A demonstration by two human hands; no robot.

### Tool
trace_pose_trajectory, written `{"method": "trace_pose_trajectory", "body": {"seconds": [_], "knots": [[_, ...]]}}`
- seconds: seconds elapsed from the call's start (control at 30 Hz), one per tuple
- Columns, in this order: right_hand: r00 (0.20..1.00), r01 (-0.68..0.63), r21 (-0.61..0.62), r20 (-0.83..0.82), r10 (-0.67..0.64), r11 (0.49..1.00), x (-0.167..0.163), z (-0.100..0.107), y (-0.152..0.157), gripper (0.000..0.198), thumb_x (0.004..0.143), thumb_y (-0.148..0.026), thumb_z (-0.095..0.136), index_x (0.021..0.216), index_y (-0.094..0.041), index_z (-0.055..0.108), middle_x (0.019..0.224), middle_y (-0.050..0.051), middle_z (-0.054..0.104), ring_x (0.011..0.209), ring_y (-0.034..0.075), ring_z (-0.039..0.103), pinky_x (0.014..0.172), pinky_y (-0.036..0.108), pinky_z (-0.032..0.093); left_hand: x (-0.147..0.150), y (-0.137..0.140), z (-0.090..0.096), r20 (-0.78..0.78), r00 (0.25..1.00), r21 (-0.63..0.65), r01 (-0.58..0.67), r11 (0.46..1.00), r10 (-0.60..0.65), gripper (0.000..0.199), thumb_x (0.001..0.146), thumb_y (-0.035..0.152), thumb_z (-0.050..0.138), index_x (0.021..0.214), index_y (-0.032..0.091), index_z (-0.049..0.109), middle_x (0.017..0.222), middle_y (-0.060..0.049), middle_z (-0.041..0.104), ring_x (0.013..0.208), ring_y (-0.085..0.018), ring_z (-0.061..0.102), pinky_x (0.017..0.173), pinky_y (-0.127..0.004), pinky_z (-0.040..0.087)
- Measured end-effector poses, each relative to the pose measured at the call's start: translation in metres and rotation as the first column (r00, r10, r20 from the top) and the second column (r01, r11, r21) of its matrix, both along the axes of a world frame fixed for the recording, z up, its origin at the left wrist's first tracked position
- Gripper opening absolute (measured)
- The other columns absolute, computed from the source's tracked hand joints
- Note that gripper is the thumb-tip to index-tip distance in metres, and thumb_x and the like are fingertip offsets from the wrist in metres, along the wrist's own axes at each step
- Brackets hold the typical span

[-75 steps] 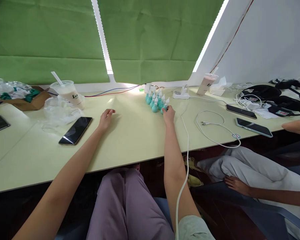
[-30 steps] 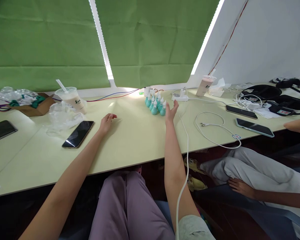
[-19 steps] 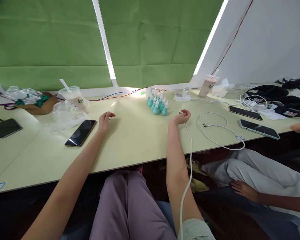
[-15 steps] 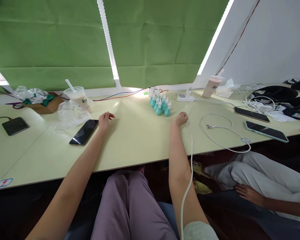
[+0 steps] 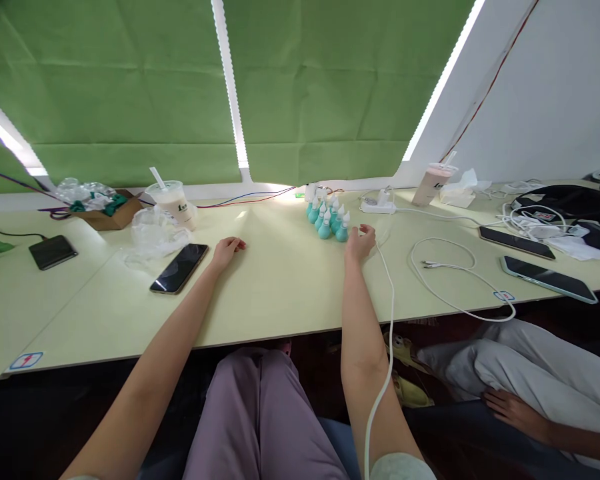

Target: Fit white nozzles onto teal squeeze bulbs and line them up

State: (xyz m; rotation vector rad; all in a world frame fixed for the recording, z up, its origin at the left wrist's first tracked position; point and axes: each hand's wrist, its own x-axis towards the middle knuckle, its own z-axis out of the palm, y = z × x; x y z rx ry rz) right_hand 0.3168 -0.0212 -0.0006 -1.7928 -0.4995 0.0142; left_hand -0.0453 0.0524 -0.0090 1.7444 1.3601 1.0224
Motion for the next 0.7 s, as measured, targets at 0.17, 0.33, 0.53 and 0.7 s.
{"method": "trace_pose_trajectory", "body": {"seconds": [0.17,0.33,0.53,0.7], "knots": [[0.967,-0.132,-0.1,0.205,0.151,0.986,-0.013,0.008,0.0,0.042,0.07,-0.028,0.056,0.112,-0.024,0.053,0.123,0.007,0.056,0.111,0.025,0.048,0.094,0.042,0.036,0.0,0.001,0.0,-0.017,1.0,-0.004,-0.004,1.0,0.004,0.031,0.078,0.04,0.042,0.074,0.019,0.065,0.081,-0.008,0.071,0.076,-0.019,0.061,0.076,-0.032,0.046],[0.974,-0.094,-0.176,0.188,0.128,0.98,-0.011,0.001,0.004,0.036,0.072,-0.033,0.059,0.107,-0.024,0.057,0.123,0.009,0.056,0.117,0.029,0.043,0.097,0.05,0.03,0.001,0.002,-0.002,-0.029,1.0,-0.005,-0.011,1.0,0.011,0.033,0.079,0.042,0.042,0.073,0.02,0.066,0.082,-0.007,0.072,0.079,-0.02,0.061,0.08,-0.033,0.046],[0.974,0.04,-0.097,0.225,-0.017,0.995,-0.01,0.012,-0.003,0.023,0.077,-0.039,0.057,0.094,-0.024,0.062,0.113,0.008,0.059,0.114,0.029,0.046,0.096,0.052,0.031,0.002,0.001,-0.001,-0.066,0.998,0.002,-0.014,1.0,0.014,0.031,0.08,0.04,0.042,0.074,0.021,0.066,0.083,-0.007,0.071,0.083,-0.021,0.061,0.081,-0.033,0.045],[0.943,-0.025,0.168,0.332,-0.033,0.986,-0.038,0.042,-0.017,0.031,0.086,-0.045,0.045,0.102,-0.021,0.055,0.106,0.009,0.059,0.103,0.025,0.052,0.091,0.042,0.039,0.015,-0.014,0.008,-0.037,0.999,0.067,0.042,0.997,-0.039,0.029,0.084,0.039,0.043,0.081,0.019,0.064,0.089,-0.007,0.069,0.082,-0.02,0.059,0.079,-0.033,0.045]]}}
